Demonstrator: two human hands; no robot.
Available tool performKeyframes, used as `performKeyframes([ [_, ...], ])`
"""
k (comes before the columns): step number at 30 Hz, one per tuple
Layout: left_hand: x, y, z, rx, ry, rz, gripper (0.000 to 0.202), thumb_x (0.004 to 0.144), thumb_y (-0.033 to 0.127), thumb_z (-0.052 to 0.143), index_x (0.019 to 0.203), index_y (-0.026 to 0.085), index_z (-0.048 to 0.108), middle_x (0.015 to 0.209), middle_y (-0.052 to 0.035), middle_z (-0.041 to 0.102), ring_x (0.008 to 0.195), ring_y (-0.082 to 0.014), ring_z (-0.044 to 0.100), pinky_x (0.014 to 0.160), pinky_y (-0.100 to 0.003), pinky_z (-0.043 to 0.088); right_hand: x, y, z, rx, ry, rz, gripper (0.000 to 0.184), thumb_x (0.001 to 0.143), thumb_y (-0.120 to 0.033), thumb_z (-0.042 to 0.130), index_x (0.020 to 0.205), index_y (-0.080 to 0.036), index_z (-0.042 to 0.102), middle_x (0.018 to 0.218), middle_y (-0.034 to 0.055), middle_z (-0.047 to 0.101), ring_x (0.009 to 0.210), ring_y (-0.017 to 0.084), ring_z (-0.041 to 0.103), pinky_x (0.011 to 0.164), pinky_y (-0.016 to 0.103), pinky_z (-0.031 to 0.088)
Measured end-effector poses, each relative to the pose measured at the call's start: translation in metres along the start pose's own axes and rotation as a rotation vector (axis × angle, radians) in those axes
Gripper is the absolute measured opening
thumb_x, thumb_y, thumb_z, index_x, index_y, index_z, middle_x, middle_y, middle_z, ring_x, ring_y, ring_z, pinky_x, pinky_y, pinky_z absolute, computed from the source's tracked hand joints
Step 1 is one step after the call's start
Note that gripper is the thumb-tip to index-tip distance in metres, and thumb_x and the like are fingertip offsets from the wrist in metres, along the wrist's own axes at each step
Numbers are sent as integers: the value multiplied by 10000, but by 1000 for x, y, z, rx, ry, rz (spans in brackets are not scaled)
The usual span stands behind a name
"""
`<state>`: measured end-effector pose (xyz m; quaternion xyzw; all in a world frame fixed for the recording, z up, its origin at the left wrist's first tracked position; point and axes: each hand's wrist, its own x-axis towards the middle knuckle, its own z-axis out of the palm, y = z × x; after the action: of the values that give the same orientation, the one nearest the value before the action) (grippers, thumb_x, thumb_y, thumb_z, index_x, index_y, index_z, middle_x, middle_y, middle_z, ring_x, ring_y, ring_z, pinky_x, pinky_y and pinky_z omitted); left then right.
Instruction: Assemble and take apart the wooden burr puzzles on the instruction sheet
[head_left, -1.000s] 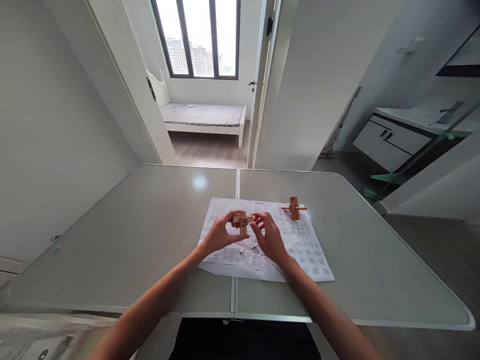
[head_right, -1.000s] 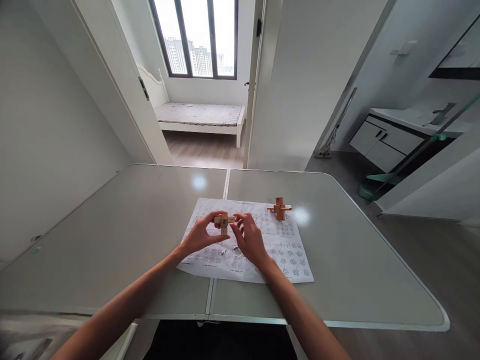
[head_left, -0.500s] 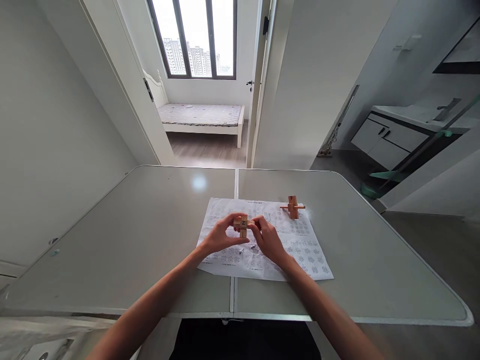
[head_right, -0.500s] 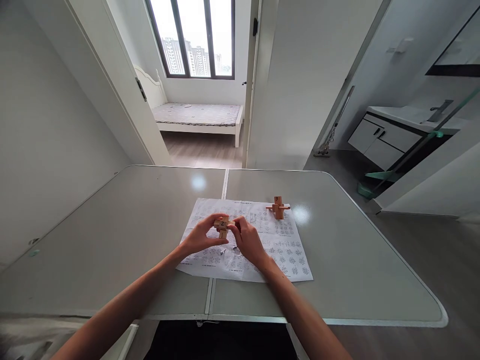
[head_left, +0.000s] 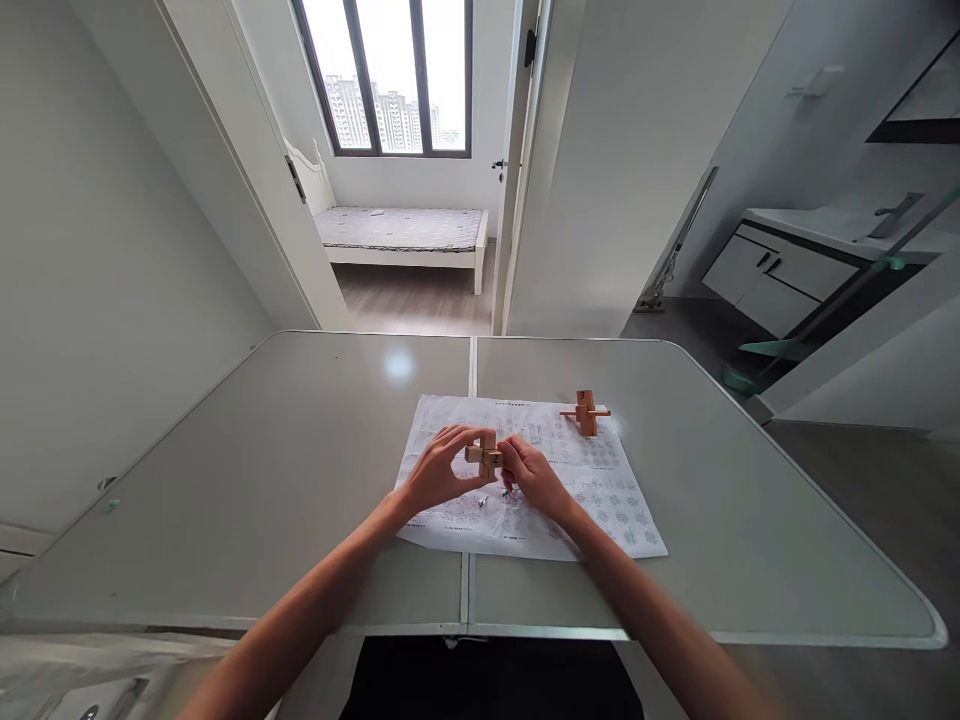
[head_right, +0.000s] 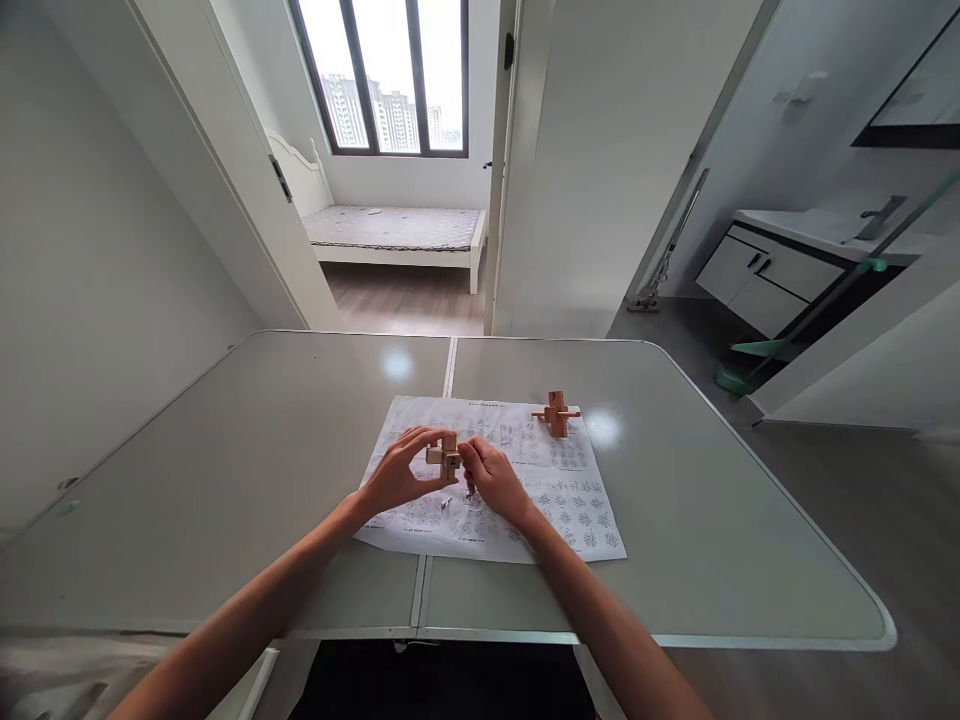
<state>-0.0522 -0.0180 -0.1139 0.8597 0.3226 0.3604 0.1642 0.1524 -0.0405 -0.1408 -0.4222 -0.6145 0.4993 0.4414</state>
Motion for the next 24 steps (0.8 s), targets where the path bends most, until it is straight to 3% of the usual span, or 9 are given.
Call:
performKeyframes([
  [4, 1, -2, -3, 19, -12, 41, 549, 833, 333, 806, 1338, 281, 599, 1168, -73, 734, 1048, -245, 685, 989, -438, 539, 1, -5, 1, 151, -42, 55, 506, 913, -733, 531, 825, -235, 497, 643, -72, 442, 505, 115, 460, 491, 257, 460],
  [8, 2, -5, -4, -26, -58, -25, 663, 833, 353, 819, 1428, 332, 529, 1260, -66, 688, 1141, -252, 649, 1017, -432, 531, 2, -6, 3, 327, -25, 131, 509, 881, -720, 597, 801, -233, 473, 664, -68, 429, 526, 108, 435, 506, 259, 475],
  [13, 0, -14, 4, -56, -26, -143, 840, 828, 379, 824, 1536, 357, 372, 1336, -78, 610, 1102, -234, 648, 973, -424, 556, 9, 5, -3, 595, 42, 222, 442, 865, -609, 713, 922, -187, 595, 837, 11, 627, 568, 96, 490, 569, 262, 544],
  [16, -1, -19, 8, -53, 11, -155, 711, 883, 392, 767, 1494, 339, 407, 1325, -82, 597, 1028, -212, 657, 903, -407, 572, 15, 17, -10, 711, 176, 252, 369, 866, -516, 761, 955, -170, 672, 911, 44, 678, 554, 85, 494, 596, 246, 594],
  [19, -2, -20, 10, -46, 0, -156, 557, 933, 379, 705, 1431, 316, 464, 1296, -82, 598, 1022, -206, 654, 893, -397, 574, 19, 29, -18, 804, 294, 268, 238, 879, -380, 788, 985, -178, 720, 1003, 72, 726, 635, 104, 609, 683, 247, 652],
  [24, -1, -17, 11, -40, -42, -155, 471, 950, 370, 678, 1384, 299, 510, 1284, -75, 593, 1013, -197, 647, 929, -402, 570, 22, 39, -30, 861, 388, 231, 99, 940, -277, 719, 982, -189, 740, 1035, 68, 758, 813, 141, 742, 820, 257, 681],
])
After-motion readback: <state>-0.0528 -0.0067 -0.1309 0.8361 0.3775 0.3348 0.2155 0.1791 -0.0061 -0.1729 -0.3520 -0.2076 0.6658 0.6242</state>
